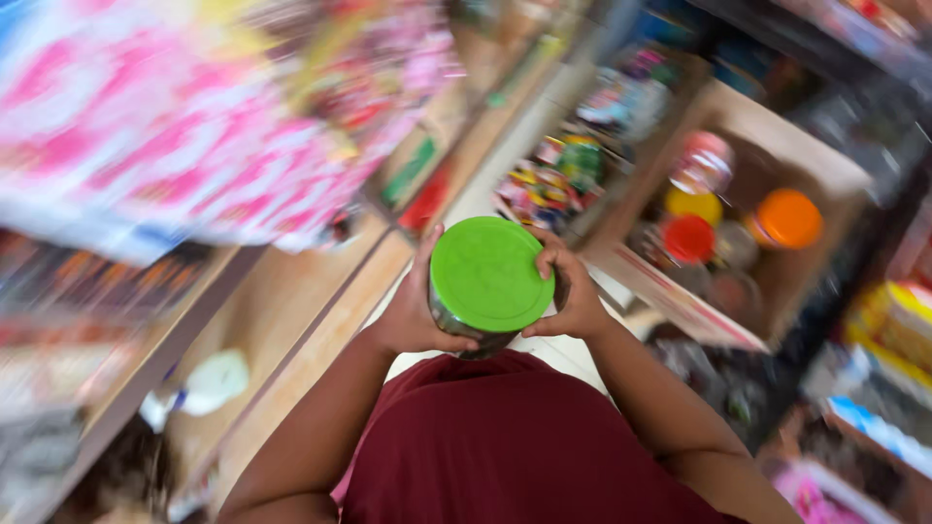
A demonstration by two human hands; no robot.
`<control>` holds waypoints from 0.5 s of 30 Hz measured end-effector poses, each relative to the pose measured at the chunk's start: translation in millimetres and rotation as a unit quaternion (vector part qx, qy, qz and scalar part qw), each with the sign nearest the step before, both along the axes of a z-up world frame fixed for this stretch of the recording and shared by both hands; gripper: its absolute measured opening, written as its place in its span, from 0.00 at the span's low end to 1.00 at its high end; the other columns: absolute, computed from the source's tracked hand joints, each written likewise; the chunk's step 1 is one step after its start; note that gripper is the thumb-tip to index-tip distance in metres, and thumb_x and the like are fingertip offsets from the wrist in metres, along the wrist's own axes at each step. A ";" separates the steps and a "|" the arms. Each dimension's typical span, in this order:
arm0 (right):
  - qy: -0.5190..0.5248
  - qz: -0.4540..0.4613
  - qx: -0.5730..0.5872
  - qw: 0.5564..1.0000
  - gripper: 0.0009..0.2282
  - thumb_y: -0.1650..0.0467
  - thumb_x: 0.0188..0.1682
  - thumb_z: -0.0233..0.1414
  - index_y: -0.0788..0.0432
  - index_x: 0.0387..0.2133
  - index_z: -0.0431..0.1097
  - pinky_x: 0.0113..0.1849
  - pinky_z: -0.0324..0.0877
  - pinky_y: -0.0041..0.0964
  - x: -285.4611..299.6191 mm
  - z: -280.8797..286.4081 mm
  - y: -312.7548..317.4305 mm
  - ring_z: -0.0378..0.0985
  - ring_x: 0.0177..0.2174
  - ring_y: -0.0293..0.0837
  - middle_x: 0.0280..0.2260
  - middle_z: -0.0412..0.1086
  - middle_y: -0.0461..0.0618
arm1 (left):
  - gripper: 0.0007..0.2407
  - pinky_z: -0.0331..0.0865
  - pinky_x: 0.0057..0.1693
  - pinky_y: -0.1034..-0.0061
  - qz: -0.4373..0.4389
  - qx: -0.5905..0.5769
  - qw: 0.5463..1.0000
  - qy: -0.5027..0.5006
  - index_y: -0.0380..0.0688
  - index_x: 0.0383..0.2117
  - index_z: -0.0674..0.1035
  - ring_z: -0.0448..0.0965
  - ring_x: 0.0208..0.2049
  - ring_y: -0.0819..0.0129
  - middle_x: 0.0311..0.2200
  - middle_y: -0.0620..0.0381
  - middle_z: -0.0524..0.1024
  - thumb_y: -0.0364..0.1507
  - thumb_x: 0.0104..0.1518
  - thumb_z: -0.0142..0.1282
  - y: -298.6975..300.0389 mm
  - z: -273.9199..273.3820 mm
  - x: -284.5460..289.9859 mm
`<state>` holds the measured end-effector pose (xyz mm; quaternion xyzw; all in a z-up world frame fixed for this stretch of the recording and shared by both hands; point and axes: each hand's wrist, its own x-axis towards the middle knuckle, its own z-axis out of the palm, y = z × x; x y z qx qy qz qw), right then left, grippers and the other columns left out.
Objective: The person moves various jars and containers of snacks and items from a cardboard box onto wooden shelves in a grocery store environment, using a cloth to wipe down some of the surfaces and jars.
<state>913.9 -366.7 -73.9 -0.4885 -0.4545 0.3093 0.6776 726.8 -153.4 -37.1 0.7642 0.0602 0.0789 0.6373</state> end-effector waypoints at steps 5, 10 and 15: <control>-0.019 0.219 -0.029 0.975 0.36 0.61 0.37 0.72 0.53 0.53 0.56 0.66 0.51 0.48 -80.3 45.2 108.8 0.53 0.68 0.53 0.68 0.51 0.58 | 0.64 0.49 0.76 0.59 0.213 -0.104 0.967 -0.097 0.47 0.76 0.35 0.57 0.74 0.52 0.71 0.42 0.58 0.35 0.35 0.80 16.6 -6.6 -142.3; 0.027 0.404 -0.032 0.914 0.35 0.53 0.51 0.57 0.55 0.68 0.53 0.68 0.52 0.48 -169.4 81.3 194.5 0.53 0.70 0.51 0.73 0.47 0.56 | 0.65 0.50 0.76 0.59 0.367 -0.142 0.901 -0.183 0.48 0.75 0.33 0.56 0.74 0.52 0.72 0.44 0.55 0.36 0.35 0.79 6.1 4.9 -274.4; -0.091 0.467 0.019 0.879 0.22 0.61 0.62 0.49 0.58 0.65 0.58 0.70 0.51 0.51 -292.1 98.2 258.7 0.57 0.69 0.52 0.67 0.58 0.58 | 0.65 0.53 0.74 0.58 0.476 -0.123 0.839 -0.235 0.48 0.75 0.32 0.58 0.72 0.53 0.71 0.45 0.55 0.37 0.36 0.79 -11.5 15.8 -401.2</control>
